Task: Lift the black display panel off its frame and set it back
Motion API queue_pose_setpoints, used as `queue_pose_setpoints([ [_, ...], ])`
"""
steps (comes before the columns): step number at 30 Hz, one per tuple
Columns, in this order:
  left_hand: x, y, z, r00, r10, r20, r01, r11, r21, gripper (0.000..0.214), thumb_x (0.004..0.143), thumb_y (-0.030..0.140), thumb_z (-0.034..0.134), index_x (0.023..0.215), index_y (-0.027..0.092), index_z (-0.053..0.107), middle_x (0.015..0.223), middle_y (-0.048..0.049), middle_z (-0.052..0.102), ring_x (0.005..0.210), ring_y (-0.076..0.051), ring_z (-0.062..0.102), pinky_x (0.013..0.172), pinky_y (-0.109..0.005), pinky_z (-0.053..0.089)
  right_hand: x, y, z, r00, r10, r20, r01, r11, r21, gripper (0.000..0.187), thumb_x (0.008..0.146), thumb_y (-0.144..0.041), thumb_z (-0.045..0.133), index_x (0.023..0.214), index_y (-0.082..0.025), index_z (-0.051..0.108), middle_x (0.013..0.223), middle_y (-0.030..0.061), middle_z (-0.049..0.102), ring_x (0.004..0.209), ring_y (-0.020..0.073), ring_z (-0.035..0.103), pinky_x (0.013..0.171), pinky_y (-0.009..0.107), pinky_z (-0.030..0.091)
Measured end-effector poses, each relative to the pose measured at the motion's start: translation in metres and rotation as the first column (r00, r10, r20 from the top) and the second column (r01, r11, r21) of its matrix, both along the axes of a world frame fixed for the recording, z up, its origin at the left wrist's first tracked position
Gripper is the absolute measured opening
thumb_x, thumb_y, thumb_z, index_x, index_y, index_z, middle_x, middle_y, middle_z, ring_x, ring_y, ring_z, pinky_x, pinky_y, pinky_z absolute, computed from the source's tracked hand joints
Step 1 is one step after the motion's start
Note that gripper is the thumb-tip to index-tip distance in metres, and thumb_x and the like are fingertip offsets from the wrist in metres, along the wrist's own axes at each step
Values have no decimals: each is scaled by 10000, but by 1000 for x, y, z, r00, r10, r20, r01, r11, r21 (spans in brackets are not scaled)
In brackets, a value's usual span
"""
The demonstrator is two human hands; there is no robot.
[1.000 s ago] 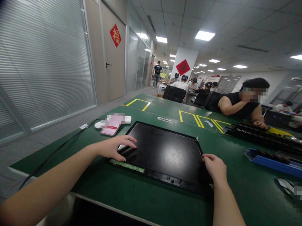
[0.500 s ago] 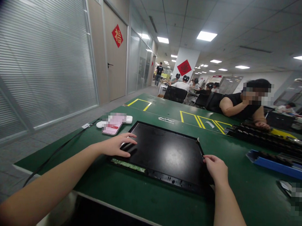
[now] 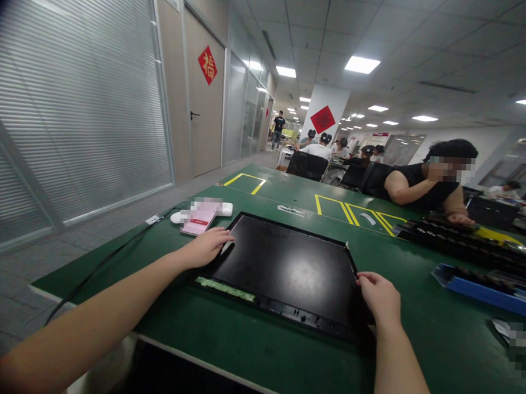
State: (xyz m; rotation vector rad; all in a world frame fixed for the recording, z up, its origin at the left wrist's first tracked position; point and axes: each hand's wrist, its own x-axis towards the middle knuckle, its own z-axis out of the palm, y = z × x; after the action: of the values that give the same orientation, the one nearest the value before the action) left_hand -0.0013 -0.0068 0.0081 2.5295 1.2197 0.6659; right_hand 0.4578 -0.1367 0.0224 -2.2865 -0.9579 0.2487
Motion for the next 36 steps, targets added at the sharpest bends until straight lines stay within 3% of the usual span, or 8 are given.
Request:
queue_pose_setpoints([
  [8,1,1,-2,1000,-19,-2,19,999,-29,552,760,6,430,1182,192,734,1300,-113,684,1308,-280,532,1147,-445,381,15,6,-16,998,7,-64,-4,999,45,273,659,-328,620,859,-242,784,858,51,771,893,279,660,767,366,448],
  [15,2,0,0,999,-46,15,46,999,-5,519,734,-22,427,1032,240,762,1165,-77,716,1205,-275,571,1082,-432,434,18,7,-22,982,-22,-186,39,995,89,300,633,-319,624,872,-226,778,846,65,773,865,290,676,693,362,458],
  [22,4,-2,3,999,-42,-32,43,999,28,474,746,-42,421,970,213,753,1081,-98,715,1105,-277,602,1019,-410,471,22,8,-24,994,-8,-110,16,997,76,291,634,-333,624,853,-234,789,864,67,776,858,287,669,706,367,459],
  [26,4,-2,2,1000,-1,0,1,1000,3,449,794,-30,417,1020,180,742,1116,-112,712,1126,-261,613,1043,-406,462,19,7,-21,997,5,-74,0,998,66,280,646,-333,615,842,-232,788,855,64,771,849,277,662,733,363,460],
  [30,5,-2,-3,997,45,60,-44,999,-30,483,804,-15,415,1141,154,718,1352,-150,612,1274,-273,558,1122,-414,410,12,4,-13,999,13,-46,-11,999,49,264,662,-321,612,838,-229,786,850,69,764,848,273,658,748,361,459],
  [33,6,-3,-6,989,148,13,-146,986,-84,544,803,-3,429,1283,125,652,1478,-190,504,1395,-316,458,1169,-454,348,12,1,-10,998,-28,-58,31,999,40,297,676,-342,607,889,-241,789,877,69,763,829,274,656,728,364,468],
  [36,6,-4,-5,983,175,-47,-180,976,-122,595,804,-15,410,1359,98,593,1463,-206,531,1425,-324,428,1183,-470,316,18,0,-12,998,-66,-7,67,997,35,319,688,-363,592,903,-240,792,913,85,760,813,281,654,706,374,475],
])
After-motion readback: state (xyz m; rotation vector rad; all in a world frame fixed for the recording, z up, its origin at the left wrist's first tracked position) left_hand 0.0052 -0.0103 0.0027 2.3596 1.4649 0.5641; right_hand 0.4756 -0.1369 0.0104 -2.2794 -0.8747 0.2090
